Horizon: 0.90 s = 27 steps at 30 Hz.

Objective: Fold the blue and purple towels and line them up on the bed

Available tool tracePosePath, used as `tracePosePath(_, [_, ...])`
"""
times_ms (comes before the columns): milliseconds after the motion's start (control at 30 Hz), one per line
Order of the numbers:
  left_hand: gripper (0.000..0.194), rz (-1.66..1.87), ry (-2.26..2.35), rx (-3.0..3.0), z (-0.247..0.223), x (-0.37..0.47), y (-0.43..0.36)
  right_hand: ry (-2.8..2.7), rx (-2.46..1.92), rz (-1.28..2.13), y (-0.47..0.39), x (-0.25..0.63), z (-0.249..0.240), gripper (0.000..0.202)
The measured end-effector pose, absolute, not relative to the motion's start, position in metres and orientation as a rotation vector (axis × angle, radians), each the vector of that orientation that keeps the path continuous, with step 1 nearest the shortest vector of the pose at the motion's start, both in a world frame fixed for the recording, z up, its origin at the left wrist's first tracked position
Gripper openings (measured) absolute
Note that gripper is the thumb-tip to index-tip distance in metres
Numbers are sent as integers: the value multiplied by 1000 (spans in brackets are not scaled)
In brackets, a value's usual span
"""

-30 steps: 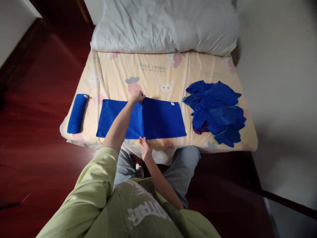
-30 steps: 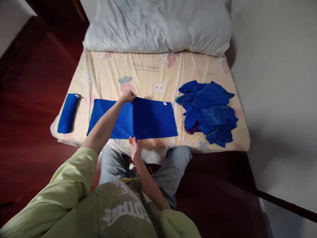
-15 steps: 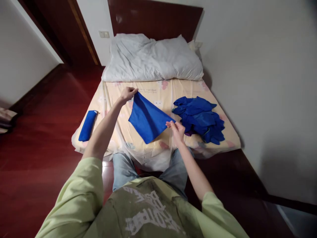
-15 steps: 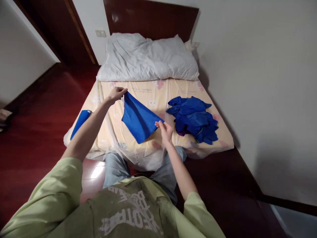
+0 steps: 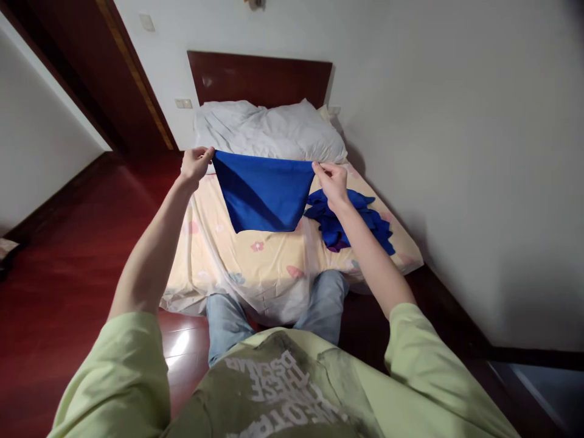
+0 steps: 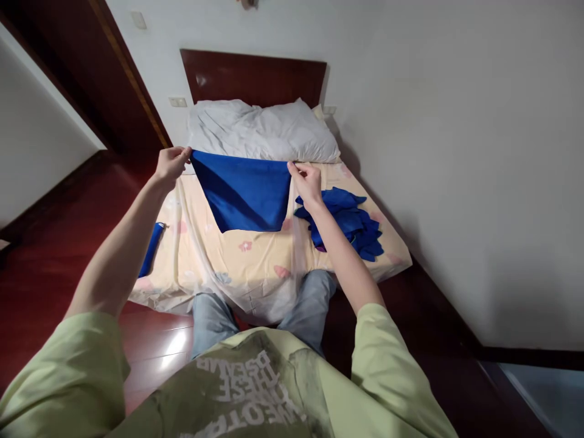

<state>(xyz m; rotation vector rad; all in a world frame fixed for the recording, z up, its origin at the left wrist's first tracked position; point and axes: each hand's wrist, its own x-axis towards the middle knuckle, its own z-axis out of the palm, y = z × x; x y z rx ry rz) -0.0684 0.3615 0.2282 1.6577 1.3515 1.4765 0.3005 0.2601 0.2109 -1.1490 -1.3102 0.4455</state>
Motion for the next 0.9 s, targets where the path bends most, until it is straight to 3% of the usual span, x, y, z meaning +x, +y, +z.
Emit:
tracePosePath(400, [36, 1443, 1332, 1693, 228, -91, 333, -1277, -1166, 675, 237, 302, 218, 52])
tracePosePath(667, [36, 1214, 1398, 1591, 190, -104, 281, -1175, -1206, 978, 199, 328, 207, 41])
tracePosePath(900, [37, 1083, 1362, 1463, 163, -97, 285, -1115, -1272, 1137, 229, 327, 192, 39])
